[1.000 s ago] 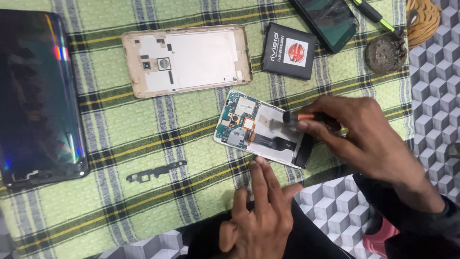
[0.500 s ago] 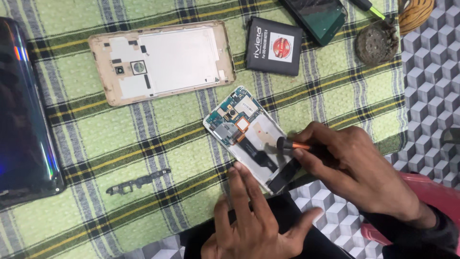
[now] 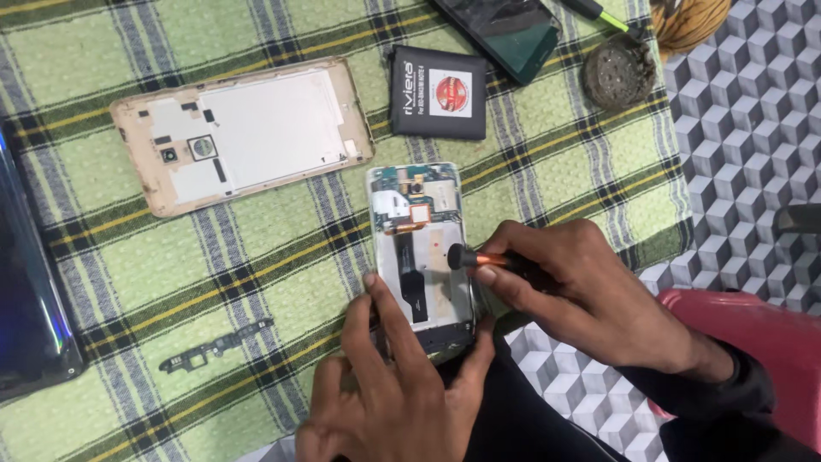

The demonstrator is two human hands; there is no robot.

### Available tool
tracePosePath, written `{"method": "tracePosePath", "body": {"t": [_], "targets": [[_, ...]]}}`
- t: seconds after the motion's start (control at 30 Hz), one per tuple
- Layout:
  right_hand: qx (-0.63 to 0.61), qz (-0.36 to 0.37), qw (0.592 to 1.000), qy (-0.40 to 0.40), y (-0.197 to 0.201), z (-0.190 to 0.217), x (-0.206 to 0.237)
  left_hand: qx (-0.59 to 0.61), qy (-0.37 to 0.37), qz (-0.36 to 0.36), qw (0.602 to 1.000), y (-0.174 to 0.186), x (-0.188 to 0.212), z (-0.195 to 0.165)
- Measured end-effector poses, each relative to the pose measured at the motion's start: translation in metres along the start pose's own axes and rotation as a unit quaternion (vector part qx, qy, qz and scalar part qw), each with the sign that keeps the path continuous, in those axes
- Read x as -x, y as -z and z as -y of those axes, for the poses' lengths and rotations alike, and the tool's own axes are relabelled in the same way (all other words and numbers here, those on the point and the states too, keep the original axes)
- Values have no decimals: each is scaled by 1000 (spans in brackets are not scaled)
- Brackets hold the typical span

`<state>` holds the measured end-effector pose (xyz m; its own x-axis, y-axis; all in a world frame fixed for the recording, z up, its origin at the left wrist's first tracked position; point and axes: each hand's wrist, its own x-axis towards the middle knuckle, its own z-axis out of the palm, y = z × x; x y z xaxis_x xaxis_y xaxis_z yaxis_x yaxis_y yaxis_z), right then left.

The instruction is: The person uses a screwdriver to pry and remove a black adhesive strip from the edge of a disassembled smartphone chassis. The person repeatedly lifts and scrapes the strip along the frame while holding the phone steady with the other hand.

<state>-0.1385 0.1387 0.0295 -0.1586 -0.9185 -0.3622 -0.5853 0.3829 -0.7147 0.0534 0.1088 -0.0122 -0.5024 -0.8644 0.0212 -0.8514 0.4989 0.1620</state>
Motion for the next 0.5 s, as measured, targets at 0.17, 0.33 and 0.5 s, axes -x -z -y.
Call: {"method": "tracePosePath", "body": {"t": [0.17, 0.33, 0.5], "targets": [[-4, -2, 999, 50, 4, -2, 1, 62, -70, -21, 995, -6, -7, 15], [-18, 15, 997, 68, -1, -6, -3, 75, -148, 15, 986, -7, -21, 40], [-175, -11, 973, 149, -5, -11, -6, 102, -152, -16, 983, 1, -28, 46]]}}
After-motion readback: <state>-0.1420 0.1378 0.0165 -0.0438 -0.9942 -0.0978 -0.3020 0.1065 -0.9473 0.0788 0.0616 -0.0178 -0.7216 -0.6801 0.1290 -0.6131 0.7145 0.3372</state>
